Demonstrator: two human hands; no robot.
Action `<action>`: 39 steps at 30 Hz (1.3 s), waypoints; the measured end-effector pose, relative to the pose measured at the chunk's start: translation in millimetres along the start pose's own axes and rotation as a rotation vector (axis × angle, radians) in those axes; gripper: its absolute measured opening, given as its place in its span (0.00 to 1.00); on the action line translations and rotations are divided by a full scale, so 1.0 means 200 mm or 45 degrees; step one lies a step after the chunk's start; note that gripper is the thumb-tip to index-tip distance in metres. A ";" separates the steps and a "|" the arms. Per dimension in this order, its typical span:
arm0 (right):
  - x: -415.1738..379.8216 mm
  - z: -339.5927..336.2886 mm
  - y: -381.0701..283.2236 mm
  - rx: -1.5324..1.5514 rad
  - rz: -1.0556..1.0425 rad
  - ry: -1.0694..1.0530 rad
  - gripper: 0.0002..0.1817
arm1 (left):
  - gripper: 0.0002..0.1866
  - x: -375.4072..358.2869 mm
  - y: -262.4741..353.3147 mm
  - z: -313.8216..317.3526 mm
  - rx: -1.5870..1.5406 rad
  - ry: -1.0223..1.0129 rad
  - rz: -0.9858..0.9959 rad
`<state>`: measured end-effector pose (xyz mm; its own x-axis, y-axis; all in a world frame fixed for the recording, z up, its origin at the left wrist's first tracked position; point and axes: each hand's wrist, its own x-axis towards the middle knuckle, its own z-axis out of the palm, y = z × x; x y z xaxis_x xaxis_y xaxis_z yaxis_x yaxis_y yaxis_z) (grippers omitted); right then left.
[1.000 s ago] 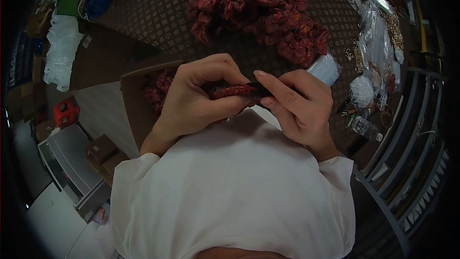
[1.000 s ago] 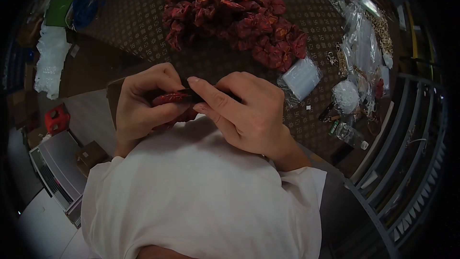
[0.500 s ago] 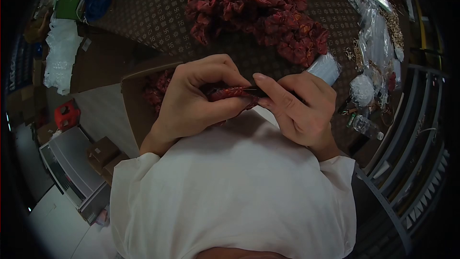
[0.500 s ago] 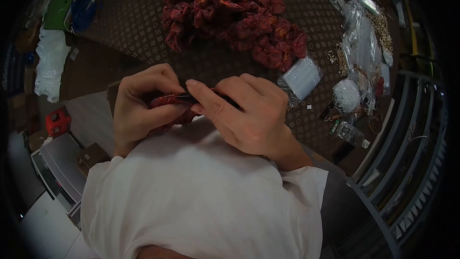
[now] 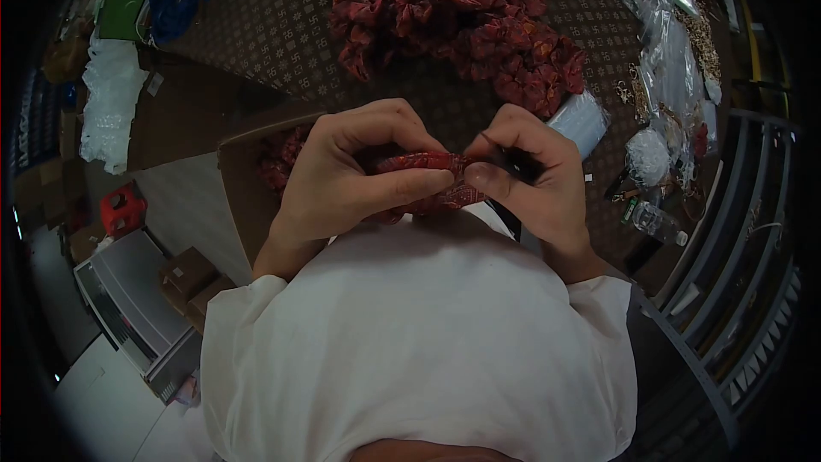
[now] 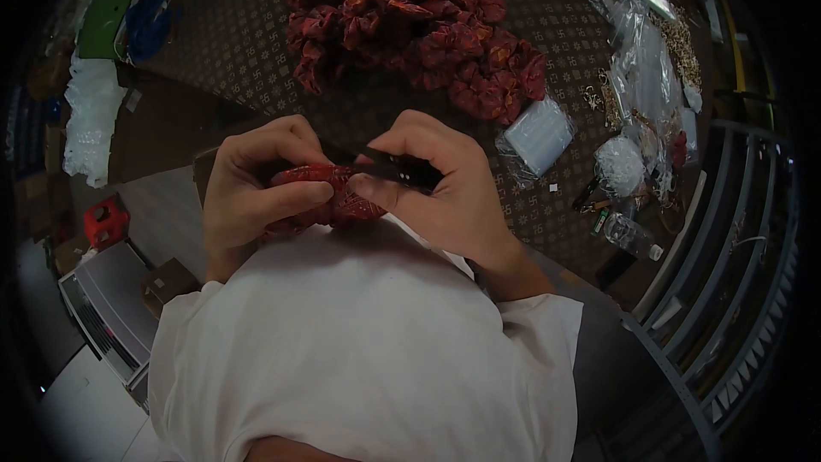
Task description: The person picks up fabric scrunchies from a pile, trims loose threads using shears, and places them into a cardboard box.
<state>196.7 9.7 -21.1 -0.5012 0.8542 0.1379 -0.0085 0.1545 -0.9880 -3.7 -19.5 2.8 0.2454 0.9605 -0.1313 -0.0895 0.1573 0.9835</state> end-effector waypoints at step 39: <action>0.02 -0.02 0.02 0.600 0.263 0.276 0.05 | 0.08 0.01 -0.03 0.02 0.469 0.034 0.203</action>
<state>197.6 16.2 -23.7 -0.3447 0.9334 -0.0998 -0.3394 -0.2231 -0.9138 1.5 -19.7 -2.5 0.2306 0.9726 0.0280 0.2287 -0.0821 0.9700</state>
